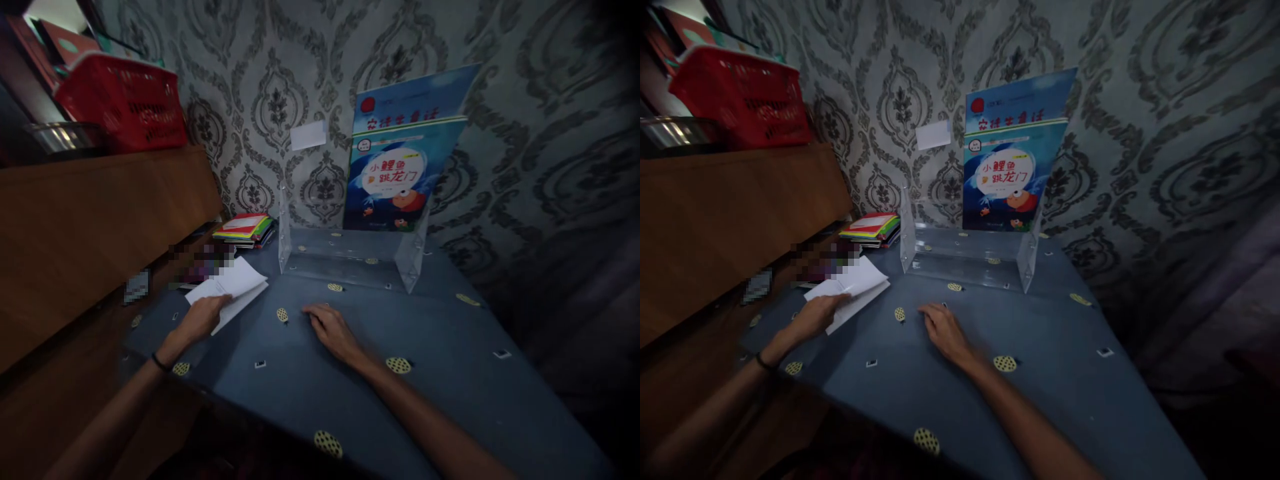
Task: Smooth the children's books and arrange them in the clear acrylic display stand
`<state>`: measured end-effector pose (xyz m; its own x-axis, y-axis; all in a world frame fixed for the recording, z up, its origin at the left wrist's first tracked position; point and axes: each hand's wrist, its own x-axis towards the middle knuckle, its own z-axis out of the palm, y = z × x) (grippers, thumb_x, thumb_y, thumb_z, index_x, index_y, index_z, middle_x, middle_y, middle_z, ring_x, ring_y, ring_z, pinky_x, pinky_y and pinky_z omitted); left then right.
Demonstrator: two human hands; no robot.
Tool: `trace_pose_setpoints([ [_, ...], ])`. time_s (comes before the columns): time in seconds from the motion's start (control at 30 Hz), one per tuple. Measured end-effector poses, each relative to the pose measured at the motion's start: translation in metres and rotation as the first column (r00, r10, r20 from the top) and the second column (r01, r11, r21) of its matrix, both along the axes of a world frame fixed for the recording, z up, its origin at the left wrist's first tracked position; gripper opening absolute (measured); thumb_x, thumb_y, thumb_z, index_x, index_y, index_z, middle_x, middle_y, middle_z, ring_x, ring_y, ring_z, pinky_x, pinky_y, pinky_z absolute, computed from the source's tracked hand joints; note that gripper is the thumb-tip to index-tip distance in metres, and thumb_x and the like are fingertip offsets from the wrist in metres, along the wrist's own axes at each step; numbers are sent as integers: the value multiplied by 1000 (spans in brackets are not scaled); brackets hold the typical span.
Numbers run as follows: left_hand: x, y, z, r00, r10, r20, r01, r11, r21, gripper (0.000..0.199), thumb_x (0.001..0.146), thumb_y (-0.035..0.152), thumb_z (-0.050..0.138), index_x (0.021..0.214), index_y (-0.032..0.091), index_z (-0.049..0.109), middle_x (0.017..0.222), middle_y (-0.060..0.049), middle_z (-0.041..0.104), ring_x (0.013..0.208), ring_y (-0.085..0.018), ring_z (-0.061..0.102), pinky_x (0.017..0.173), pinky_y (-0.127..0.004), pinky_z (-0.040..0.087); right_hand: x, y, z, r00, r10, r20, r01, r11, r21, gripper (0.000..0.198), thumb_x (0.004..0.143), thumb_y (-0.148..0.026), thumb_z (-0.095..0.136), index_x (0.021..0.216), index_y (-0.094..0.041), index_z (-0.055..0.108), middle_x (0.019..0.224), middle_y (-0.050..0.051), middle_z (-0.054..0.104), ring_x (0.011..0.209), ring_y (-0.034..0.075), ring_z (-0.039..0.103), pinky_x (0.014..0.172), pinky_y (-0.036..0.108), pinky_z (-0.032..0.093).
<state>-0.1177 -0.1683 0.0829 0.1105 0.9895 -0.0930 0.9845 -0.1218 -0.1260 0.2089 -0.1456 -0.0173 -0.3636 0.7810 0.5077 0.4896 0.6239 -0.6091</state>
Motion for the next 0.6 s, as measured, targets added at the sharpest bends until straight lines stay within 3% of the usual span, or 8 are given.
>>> trace_pose_setpoints([
  [0.17, 33, -40, -24, 935, -225, 275, 253, 965, -72, 63, 85, 1, 45, 142, 28, 57, 139, -5, 65, 124, -27, 64, 105, -42, 49, -1, -4, 6, 999, -19, -51, 21, 998, 51, 36, 93, -13, 45, 116, -24, 71, 113, 8, 74, 111, 24, 67, 101, 45, 53],
  [0.23, 45, -50, -21, 878, -305, 369, 368, 923, -113, 62, 87, 1, 42, 141, 28, 57, 139, -4, 65, 128, -25, 61, 108, -42, 48, -1, -6, 11, 995, -27, -92, 35, 996, 82, 37, 93, -12, 44, 115, -23, 71, 115, 9, 74, 111, 24, 67, 101, 45, 53],
  [0.33, 59, -58, -10, 787, -399, 471, 530, 828, -183, 58, 92, 3, 40, 140, 32, 58, 148, 0, 58, 144, -21, 46, 120, -45, 35, 2, -10, 16, 992, -44, -121, 56, 994, 92, 37, 93, -12, 44, 114, -23, 71, 113, 8, 75, 110, 24, 68, 100, 44, 54],
  [0.43, 65, -57, -5, 748, -438, 498, 607, 756, -247, 45, 98, 18, 48, 139, 33, 58, 158, 0, 45, 152, -25, 30, 124, -52, 27, 3, -15, 15, 998, -3, -59, 8, 997, 82, 36, 93, -12, 44, 115, -23, 71, 113, 8, 75, 110, 24, 68, 101, 45, 54],
  [0.5, 69, -52, -12, 744, -455, 489, 616, 750, -239, 41, 101, 28, 49, 141, 32, 57, 159, -2, 43, 153, -25, 29, 124, -50, 28, 1, -18, 12, 998, 52, 19, -53, 995, 87, 35, 95, -14, 45, 119, -22, 70, 121, 9, 73, 116, 24, 67, 105, 46, 52],
  [0.6, 80, -41, -32, 756, -488, 436, 588, 799, -125, 44, 102, 26, 45, 146, 29, 51, 159, -6, 43, 150, -22, 35, 124, -48, 28, -4, -21, 5, 984, 115, 137, -128, 988, 89, 37, 96, -18, 50, 130, -20, 64, 136, 12, 66, 129, 26, 60, 111, 49, 47],
])
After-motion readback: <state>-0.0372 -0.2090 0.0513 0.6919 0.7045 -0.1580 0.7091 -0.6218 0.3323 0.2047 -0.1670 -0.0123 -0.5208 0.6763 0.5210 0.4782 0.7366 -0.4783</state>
